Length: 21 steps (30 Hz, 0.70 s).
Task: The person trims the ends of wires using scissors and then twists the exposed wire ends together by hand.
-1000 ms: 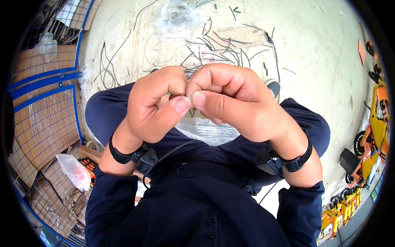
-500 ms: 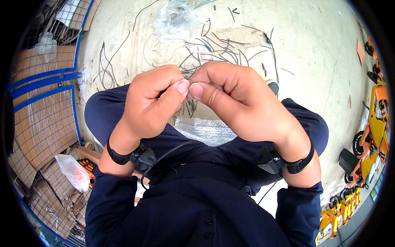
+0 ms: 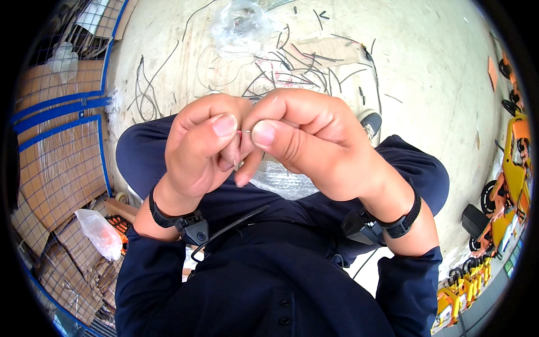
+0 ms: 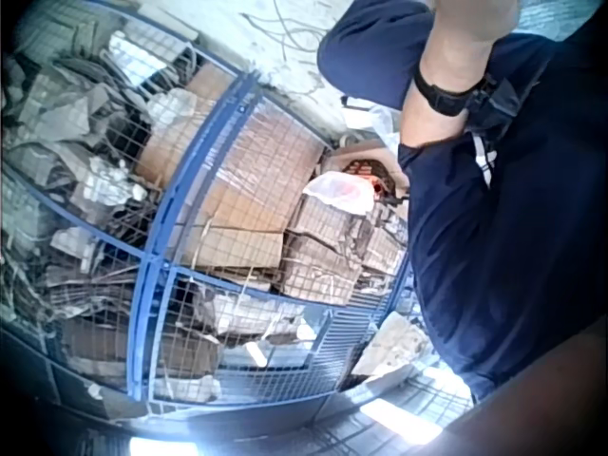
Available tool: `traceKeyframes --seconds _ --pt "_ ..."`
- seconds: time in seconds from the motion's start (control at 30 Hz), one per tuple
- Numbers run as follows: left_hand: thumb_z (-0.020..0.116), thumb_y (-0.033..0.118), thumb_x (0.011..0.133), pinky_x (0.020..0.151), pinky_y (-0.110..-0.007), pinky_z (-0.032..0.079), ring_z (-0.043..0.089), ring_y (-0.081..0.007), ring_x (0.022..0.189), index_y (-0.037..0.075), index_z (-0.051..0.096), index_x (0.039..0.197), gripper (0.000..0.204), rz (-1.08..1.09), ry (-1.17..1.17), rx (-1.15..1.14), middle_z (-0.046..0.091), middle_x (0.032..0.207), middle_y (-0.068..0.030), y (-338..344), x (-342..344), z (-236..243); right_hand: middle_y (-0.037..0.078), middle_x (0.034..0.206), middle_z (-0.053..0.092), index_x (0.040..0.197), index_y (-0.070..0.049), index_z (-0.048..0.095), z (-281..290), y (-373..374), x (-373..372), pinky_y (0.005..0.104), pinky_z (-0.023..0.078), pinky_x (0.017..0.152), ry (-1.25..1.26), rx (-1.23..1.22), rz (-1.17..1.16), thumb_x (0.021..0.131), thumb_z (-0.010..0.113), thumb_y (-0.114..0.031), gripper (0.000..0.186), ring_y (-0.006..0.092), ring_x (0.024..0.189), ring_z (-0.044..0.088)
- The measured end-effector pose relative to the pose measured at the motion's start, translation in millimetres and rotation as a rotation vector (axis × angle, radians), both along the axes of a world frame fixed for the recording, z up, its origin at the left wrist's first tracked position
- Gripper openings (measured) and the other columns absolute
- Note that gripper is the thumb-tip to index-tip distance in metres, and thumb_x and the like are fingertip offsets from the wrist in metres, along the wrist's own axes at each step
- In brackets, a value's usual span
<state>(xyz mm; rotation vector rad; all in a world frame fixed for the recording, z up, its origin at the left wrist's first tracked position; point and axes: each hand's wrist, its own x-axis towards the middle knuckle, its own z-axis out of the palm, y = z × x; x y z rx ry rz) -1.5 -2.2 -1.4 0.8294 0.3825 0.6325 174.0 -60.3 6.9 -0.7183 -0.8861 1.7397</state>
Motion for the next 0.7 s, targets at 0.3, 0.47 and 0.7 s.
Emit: traceKeyframes --seconds 0.3,0.47,0.7 --pt "0.047 0.015 0.093 0.042 -0.022 0.034 0.040 -0.0070 0.047 0.000 0.055 0.078 0.022 -0.002 -0.141 -0.179 0.053 0.061 -0.0033 -3.3 3.0 -8.9 0.007 0.073 0.058 0.095 -0.001 0.058 -10.9 0.3 -0.7 0.0203 0.029 0.045 0.219 -0.046 0.044 0.100 0.048 -0.018 0.021 0.0120 0.058 0.059" --pt "0.046 0.018 0.095 0.046 -0.021 0.035 0.043 -0.0063 0.051 0.002 0.054 0.079 0.024 0.006 -0.042 -0.092 0.054 0.062 -0.0026 0.8 2.4 -4.2 0.007 0.070 0.056 0.094 0.000 0.057 -13.6 0.4 -0.3 0.0223 0.034 0.047 0.270 -0.061 0.042 0.100 0.047 -0.019 0.022 0.0106 0.053 0.051" --pt "0.039 0.030 0.098 0.052 -0.024 0.039 0.041 -0.0109 0.053 0.001 0.050 0.074 0.039 0.153 0.243 0.383 0.049 0.073 -0.0070 -1.3 0.5 -4.2 0.004 0.077 0.058 0.096 0.000 0.059 -13.5 3.5 0.6 0.0229 0.042 0.058 -0.077 0.072 -0.131 0.098 0.051 -0.015 0.018 0.0083 0.064 0.051"
